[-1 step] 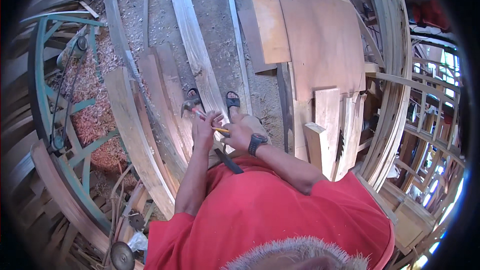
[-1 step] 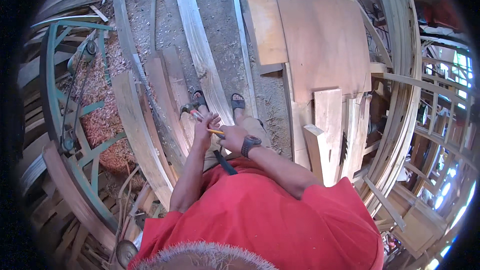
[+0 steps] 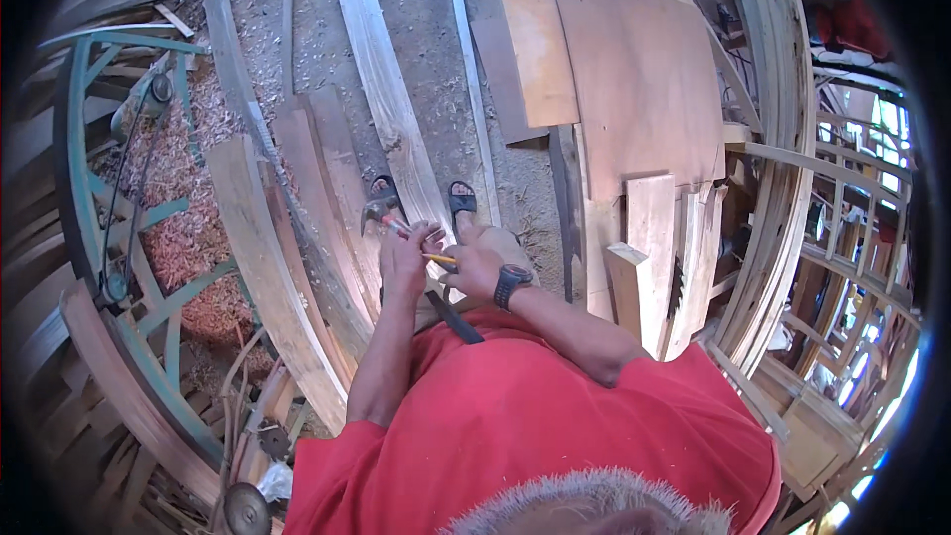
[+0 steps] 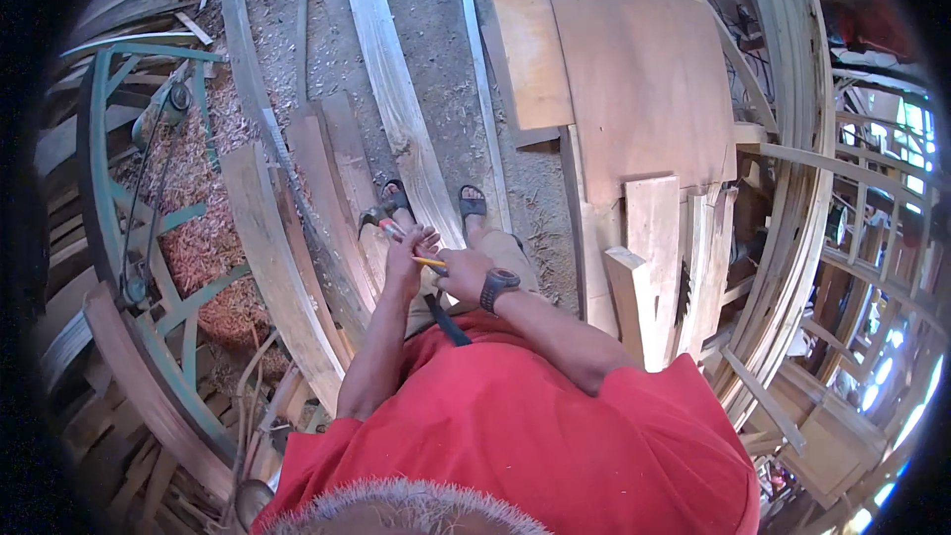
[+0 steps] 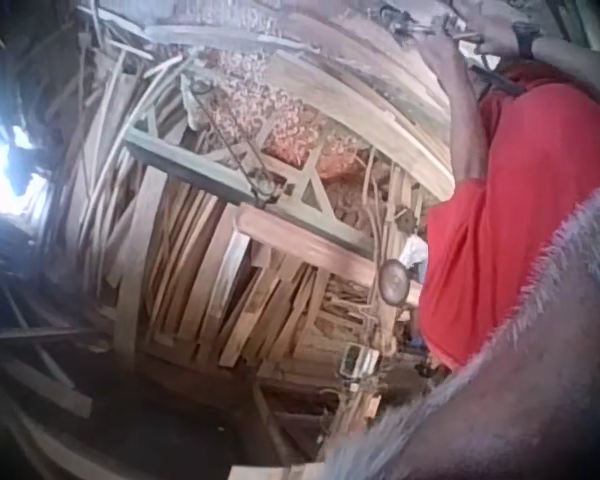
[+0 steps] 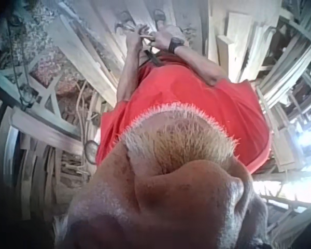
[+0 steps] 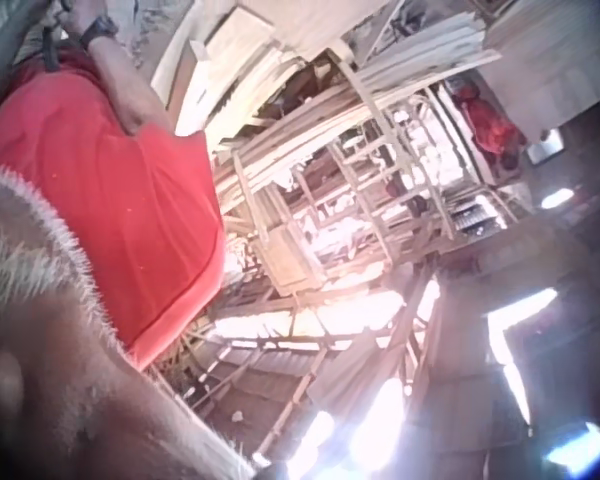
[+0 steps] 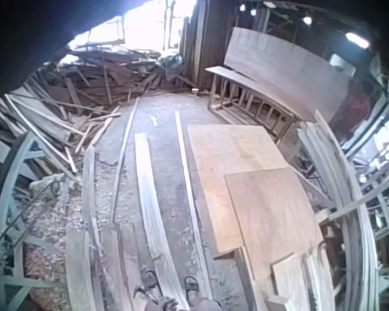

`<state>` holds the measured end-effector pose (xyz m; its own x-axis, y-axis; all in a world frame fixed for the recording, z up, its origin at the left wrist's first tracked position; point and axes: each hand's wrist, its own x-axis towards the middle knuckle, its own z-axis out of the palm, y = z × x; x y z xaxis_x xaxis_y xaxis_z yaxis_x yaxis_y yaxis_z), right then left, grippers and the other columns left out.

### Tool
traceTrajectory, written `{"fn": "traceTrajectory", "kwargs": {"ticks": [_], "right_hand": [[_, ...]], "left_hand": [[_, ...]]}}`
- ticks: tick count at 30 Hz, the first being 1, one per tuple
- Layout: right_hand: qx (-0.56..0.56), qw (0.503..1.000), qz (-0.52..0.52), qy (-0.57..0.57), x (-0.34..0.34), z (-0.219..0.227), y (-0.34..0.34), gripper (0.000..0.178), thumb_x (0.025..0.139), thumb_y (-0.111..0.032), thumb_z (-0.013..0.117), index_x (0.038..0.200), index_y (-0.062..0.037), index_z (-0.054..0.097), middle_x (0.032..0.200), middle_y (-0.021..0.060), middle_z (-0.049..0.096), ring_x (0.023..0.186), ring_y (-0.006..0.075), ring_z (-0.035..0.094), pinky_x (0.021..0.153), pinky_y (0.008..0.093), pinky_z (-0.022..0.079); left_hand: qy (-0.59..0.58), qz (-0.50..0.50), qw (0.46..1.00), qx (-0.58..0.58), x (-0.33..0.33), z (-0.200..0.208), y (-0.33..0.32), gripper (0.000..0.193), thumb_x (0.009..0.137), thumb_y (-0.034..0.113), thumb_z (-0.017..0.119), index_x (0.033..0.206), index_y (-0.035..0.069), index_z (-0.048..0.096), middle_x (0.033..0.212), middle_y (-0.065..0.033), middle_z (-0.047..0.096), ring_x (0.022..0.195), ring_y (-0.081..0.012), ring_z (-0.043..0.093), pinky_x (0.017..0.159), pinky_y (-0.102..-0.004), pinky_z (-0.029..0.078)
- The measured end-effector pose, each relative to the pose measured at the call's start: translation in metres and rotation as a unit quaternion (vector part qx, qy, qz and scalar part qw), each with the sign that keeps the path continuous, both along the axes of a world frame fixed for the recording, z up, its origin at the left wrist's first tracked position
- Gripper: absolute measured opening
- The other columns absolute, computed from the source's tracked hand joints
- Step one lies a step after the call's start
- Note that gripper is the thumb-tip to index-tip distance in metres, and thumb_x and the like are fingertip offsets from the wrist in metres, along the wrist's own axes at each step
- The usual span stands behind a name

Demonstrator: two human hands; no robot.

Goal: The person places a curved wooden strip onto boards, traces its outline using a pencil, taps the wood with a hammer, and marks measurements across multiple wooden pieces by hand.

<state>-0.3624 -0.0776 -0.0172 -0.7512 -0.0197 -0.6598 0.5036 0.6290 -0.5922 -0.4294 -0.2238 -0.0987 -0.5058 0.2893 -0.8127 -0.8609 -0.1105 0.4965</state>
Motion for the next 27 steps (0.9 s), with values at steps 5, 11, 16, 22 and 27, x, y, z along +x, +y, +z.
{"fn": "traceTrajectory", "kwargs": {"ticks": [5,11,16,22,27], "right_hand": [[-0.04,0.998,-0.05,-0.017,-0.023,-0.013,-0.014,0.043,0.083,-0.036,0.077,0.116,-0.0091,0.071,0.091,0.019,0.072,0.083,0.0366,0.071,0.076,0.0464,0.055],[-0.082,0.99,-0.111,-0.01,-0.042,-0.09,-0.013,0.038,0.092,-0.039,0.072,0.111,-0.006,0.073,0.085,0.0159,0.072,0.078,0.0293,0.069,0.074,0.0404,0.052],[0.058,0.962,-0.264,-0.026,-0.041,-0.235,0.079,0.038,0.097,-0.042,0.065,0.097,-0.0059,0.076,0.071,0.0123,0.069,0.064,0.0247,0.067,0.062,0.0418,0.05],[0.063,0.834,-0.519,-0.178,-0.028,-0.427,0.2,0.033,0.097,-0.033,0.063,0.081,-0.0063,0.071,0.065,0.0065,0.067,0.051,0.017,0.062,0.045,0.0349,0.044],[0.048,0.753,-0.635,-0.166,-0.023,-0.53,0.248,0.025,0.097,-0.029,0.061,0.086,-0.008,0.066,0.074,0.0042,0.071,0.049,0.013,0.061,0.038,0.0317,0.037]], "left_hand": [[-0.038,0.033,0.999,0.013,-0.017,-0.043,-0.015,0.026,0.099,0.021,0.059,0.114,0.0,0.06,0.096,-0.0125,0.072,0.09,-0.0257,0.07,0.081,-0.0352,0.056],[-0.032,0.007,0.999,-0.037,-0.056,-0.089,-0.036,0.028,0.097,0.017,0.055,0.118,-0.001,0.058,0.099,-0.015,0.073,0.086,-0.0252,0.072,0.082,-0.0352,0.056],[-0.025,0.023,0.997,-0.064,-0.081,-0.139,-0.049,0.029,0.097,0.014,0.051,0.12,-0.002,0.057,0.099,-0.0151,0.073,0.089,-0.0248,0.072,0.087,-0.0359,0.057],[-0.029,-0.005,0.992,-0.119,-0.074,-0.211,-0.073,0.025,0.095,0.013,0.055,0.114,-0.001,0.064,0.095,-0.0123,0.073,0.088,-0.0216,0.071,0.085,-0.0324,0.056],[-0.1,-0.051,0.988,-0.111,-0.09,-0.245,-0.06,0.024,0.094,0.009,0.056,0.116,0.0,0.057,0.098,-0.0111,0.072,0.086,-0.0234,0.072,0.086,-0.0353,0.058]]}}
